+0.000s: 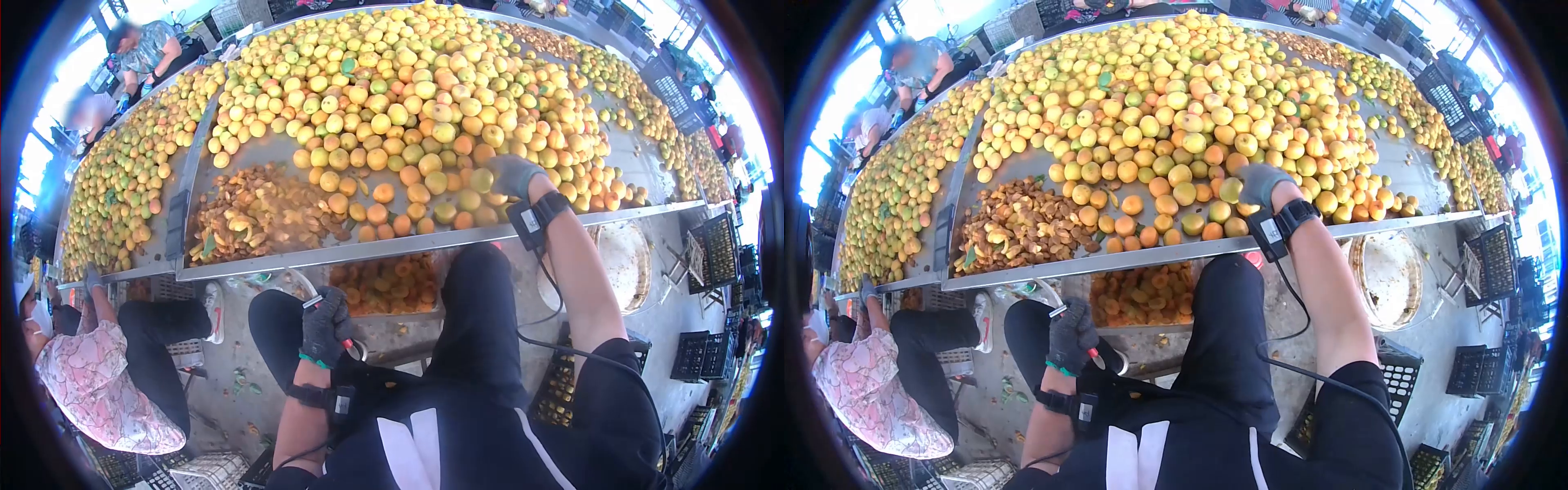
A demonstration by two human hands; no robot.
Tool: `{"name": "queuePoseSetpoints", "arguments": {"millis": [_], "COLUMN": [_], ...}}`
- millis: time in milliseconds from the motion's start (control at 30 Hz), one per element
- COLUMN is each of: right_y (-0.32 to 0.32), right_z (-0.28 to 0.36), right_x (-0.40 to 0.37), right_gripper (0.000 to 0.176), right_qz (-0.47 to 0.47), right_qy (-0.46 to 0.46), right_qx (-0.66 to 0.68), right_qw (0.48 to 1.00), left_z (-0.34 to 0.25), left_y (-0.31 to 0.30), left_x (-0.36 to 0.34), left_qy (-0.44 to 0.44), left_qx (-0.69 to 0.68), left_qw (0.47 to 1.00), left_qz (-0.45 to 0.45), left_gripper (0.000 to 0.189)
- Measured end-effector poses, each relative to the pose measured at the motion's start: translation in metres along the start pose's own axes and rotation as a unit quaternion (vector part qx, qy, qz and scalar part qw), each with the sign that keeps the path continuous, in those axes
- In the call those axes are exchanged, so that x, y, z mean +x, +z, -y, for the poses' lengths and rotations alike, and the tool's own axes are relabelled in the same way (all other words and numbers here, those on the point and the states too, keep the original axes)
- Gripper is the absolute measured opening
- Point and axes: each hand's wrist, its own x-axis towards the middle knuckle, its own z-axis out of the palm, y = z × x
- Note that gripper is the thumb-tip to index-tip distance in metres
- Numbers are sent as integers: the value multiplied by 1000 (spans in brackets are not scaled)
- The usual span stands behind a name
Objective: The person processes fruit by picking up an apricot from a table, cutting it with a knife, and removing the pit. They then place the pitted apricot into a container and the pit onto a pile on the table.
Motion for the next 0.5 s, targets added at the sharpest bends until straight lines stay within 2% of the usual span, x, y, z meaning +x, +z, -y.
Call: {"name": "queuePoseSetpoints", "arguments": {"millis": [67,100,133,200,233,267,333,367,400,467,500], "right_y": [2,-3,-5,-12,-9,-9,-3,3,5,12,13], "right_z": [5,13,26,47,53,59,73,78,77,72,71], "right_x": [23,36,41,52,62,68,73,74,76,75,69], "right_gripper": [42,44,44,47,49,49,50,47,47,46,50], "right_qz": [-188,-208,-209,-279,-280,-282,-229,-247,-246,-274,-296], "right_qy": [-37,-3,-7,-50,-49,-53,23,23,21,-10,-20], "right_qx": [86,132,134,158,98,101,32,-26,-25,109,213], "right_qw": [978,969,969,946,954,953,973,968,969,955,931], "left_z": [3,3,3,5,6,6,6,10,9,7,5], "left_y": [-3,-1,0,0,1,2,4,-3,-2,2,3], "left_x": [0,-2,-3,-1,0,1,1,4,4,2,1], "left_qy": [7,4,1,4,2,7,-13,-27,-26,-50,-50], "left_qx": [22,28,35,25,15,17,59,45,45,46,47], "left_qw": [1000,1000,999,1000,1000,1000,998,999,999,998,998], "left_qz": [-8,-5,-2,-2,-2,-4,-13,11,8,-1,-1], "left_gripper": [9,9,9,7,6,6,9,10,10,9,9]}}
